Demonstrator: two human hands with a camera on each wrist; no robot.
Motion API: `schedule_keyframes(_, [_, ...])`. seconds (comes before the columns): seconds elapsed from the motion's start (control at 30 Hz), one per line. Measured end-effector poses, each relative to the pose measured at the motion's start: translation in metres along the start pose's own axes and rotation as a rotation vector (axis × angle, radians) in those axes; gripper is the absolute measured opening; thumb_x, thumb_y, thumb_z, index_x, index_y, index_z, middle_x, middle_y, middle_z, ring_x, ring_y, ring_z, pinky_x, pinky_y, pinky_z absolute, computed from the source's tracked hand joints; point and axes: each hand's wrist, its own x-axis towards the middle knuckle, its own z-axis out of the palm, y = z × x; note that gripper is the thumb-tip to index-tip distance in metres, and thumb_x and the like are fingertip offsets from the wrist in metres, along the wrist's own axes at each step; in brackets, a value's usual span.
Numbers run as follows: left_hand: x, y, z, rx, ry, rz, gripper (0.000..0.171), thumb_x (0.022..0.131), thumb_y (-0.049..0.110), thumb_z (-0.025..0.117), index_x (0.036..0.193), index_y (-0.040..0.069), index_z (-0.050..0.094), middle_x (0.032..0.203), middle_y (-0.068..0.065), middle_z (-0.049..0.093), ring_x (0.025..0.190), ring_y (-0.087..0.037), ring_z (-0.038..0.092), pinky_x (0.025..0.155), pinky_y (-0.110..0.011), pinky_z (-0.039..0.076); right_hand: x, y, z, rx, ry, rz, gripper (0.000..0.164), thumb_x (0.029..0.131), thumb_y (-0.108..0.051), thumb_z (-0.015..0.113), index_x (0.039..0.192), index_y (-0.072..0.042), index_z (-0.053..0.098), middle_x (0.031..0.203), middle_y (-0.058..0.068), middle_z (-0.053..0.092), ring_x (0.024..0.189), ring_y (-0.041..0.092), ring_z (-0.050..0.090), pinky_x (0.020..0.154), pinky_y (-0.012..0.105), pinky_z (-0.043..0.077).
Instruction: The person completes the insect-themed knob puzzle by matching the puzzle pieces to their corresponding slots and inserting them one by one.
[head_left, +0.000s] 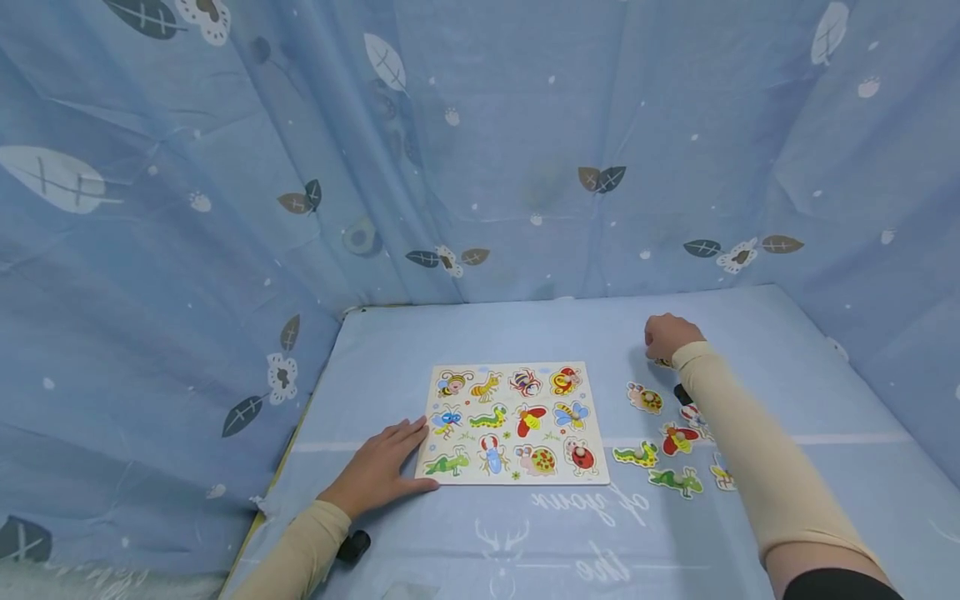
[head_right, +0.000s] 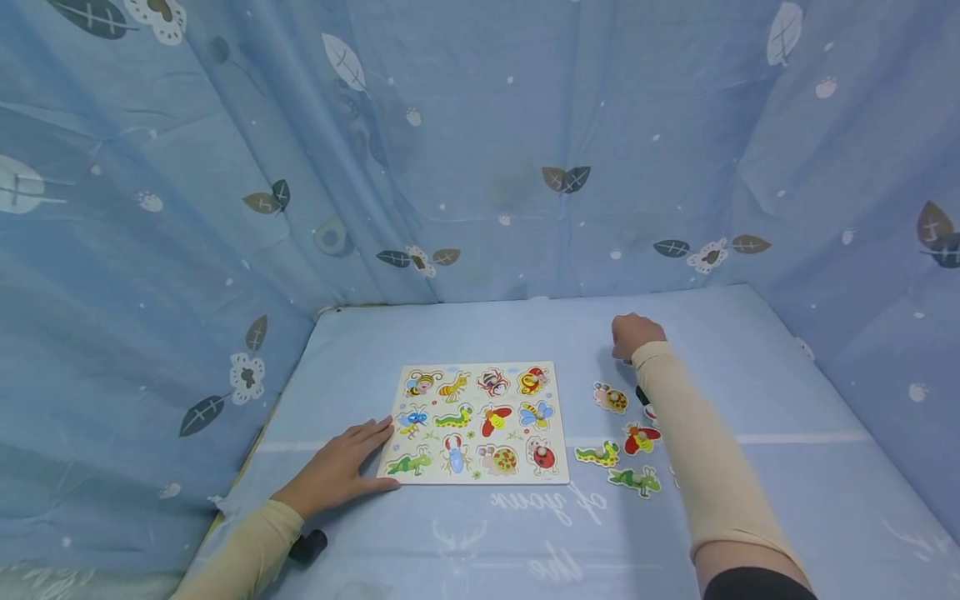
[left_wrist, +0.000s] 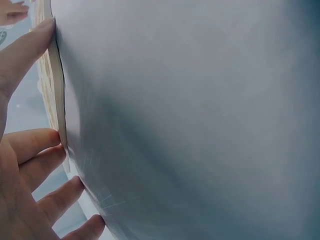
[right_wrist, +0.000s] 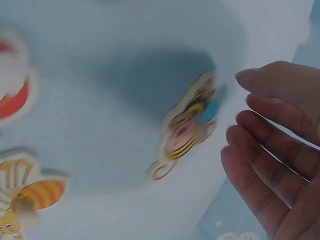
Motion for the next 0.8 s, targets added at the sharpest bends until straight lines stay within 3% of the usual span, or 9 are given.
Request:
schedule_keyframes(0.17, [-0.001,0.0,0.0,-0.016,0.003,0.004,0.097,0.073,0.079,0.061,0.148,0.019,0.045,0.155,0.006,0.04,0.142,-0.026,0.04,0.108,-0.051,0.041,-0.007,0.023,0.004,0.045,-0.037,0.015,0.004,0.083,-0.005,0.068,0.084,-0.003,0.07,0.074,0.007,0.067,0.063,0.021,0.057,0.054,0.033,0.048])
schedule_keyframes(0.33, [-0.001,0.001,-0.001,-0.029,0.011,0.007,0.097,0.073,0.078,0.062,0.148,0.018,0.045,0.155,0.006,0.04,0.142,-0.027,0.04,0.109,-0.052,0.041,-0.003,0.036,0.01,0.09,-0.042,-0.002,0.005,0.082,-0.002,0.066,0.084,-0.002,0.071,0.075,0.007,0.068,0.064,0.021,0.057,0.056,0.032,0.048])
schedule_keyframes(0.8, [-0.001,-0.001,0.0,-0.019,0.019,0.015,0.097,0.073,0.078,0.061,0.148,0.018,0.045,0.154,0.005,0.041,0.141,-0.027,0.041,0.107,-0.051,0.042,0.001,0.035,0.011,0.126,-0.084,0.026,0.007,0.083,0.002,0.064,0.084,-0.001,0.071,0.075,0.009,0.068,0.064,0.021,0.057,0.054,0.029,0.047])
